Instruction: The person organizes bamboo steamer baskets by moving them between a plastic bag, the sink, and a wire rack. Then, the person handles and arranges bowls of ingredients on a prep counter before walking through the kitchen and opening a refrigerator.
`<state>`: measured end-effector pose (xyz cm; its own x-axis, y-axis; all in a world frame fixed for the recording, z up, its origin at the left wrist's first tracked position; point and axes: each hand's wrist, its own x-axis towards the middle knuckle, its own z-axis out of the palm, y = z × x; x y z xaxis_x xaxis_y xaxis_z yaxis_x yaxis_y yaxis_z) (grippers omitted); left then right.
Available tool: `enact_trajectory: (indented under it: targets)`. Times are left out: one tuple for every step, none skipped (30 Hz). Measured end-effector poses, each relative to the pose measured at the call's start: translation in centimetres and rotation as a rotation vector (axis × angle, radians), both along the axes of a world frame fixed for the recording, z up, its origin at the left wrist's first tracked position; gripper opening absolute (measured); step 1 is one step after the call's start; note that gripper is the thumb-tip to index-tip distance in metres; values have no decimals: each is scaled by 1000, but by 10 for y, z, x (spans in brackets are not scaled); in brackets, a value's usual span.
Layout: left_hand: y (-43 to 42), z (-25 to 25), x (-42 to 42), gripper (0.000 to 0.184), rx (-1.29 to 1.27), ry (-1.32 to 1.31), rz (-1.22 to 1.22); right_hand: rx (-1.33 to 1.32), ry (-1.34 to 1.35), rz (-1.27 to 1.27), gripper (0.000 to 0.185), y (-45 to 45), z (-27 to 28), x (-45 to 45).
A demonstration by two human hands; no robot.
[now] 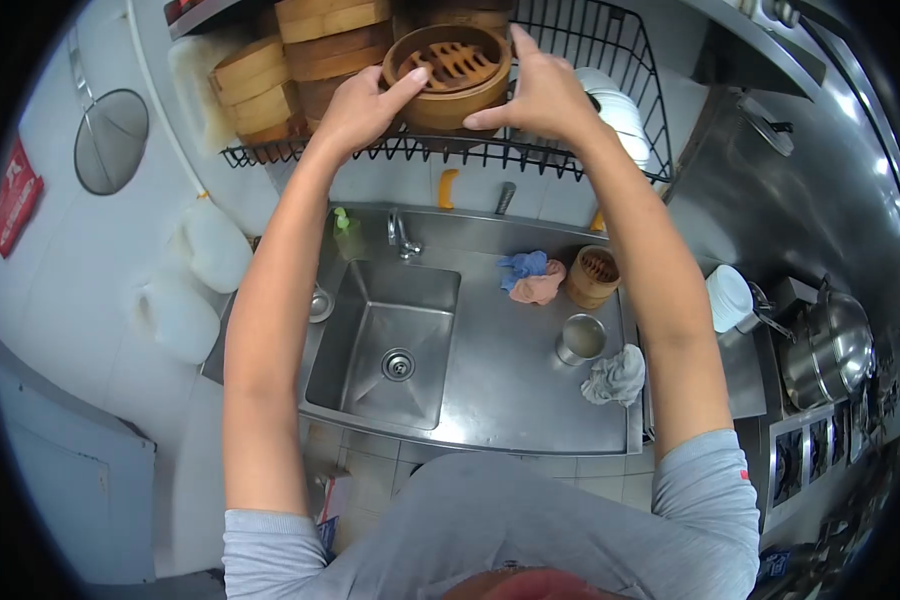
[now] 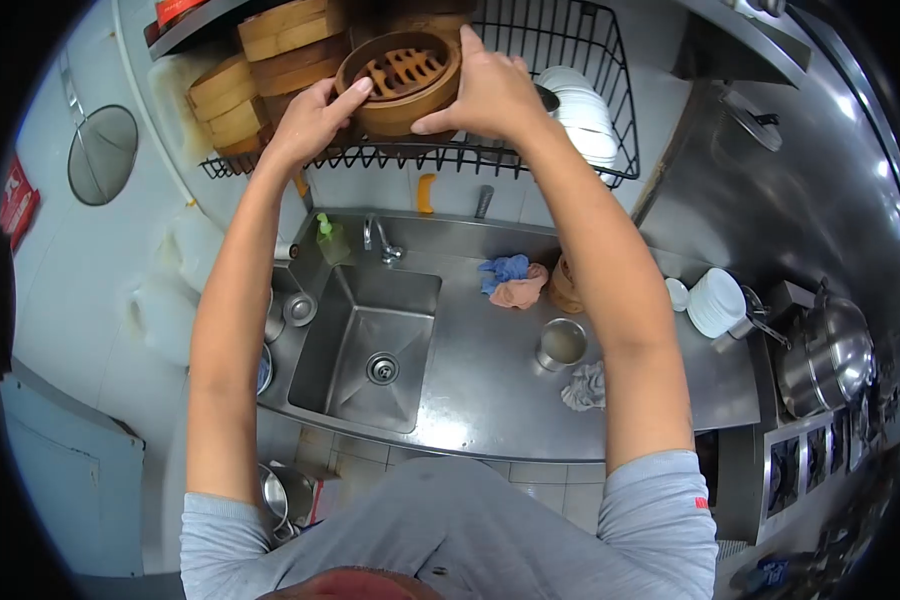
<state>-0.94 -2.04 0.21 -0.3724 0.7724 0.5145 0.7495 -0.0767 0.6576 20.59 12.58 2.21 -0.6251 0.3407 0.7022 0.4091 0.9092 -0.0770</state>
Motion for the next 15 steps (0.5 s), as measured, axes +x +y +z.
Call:
enact_trajectory:
  targets:
    - [2,-3,-2,82,55,45,10,21,26,45,114,4,-1,-1]
    - [0,-4,1,84,74,40,-1,39,52,90,115,4,-1,-3]
    - [-2,-4,5,85,92,36,-14,87,74,103,112,3,0,-3]
    - [-5,-3,8,87,111,36,-30,31,48,102,109,2,3,-3]
    - [-9,0,10,93,81,-38,0,-23,22,101,107,0,9,-3]
    - [-8,1,7,90,58,-22,42,-76,-4,99,105,0,10,-3]
    - [-4,2,4,88,33,-6,82,-112,-55,114,100,8,10,-5]
    - [-3,2,6,85,8,9,121,-119,-69,100,101,14,8,-6]
    - [-4,3,14,93,-69,98,145,-122,-82,90,101,20,7,-8]
    - [3,4,17,90,7,218,174,-124,-102,86,102,25,5,-11]
    - [12,3,13,87,74,331,216,-29,-90,38,103,29,4,-11]
    - [11,-5,8,85,123,438,280,102,-61,-2,92,12,6,1]
    - [3,-1,20,71,107,485,229,136,-127,-55,78,-33,24,18]
    - [-27,0,54,96,172,495,310,299,69,249,85,-17,8,23]
    - [-42,-12,78,112,357,480,428,286,168,293,72,-35,2,30]
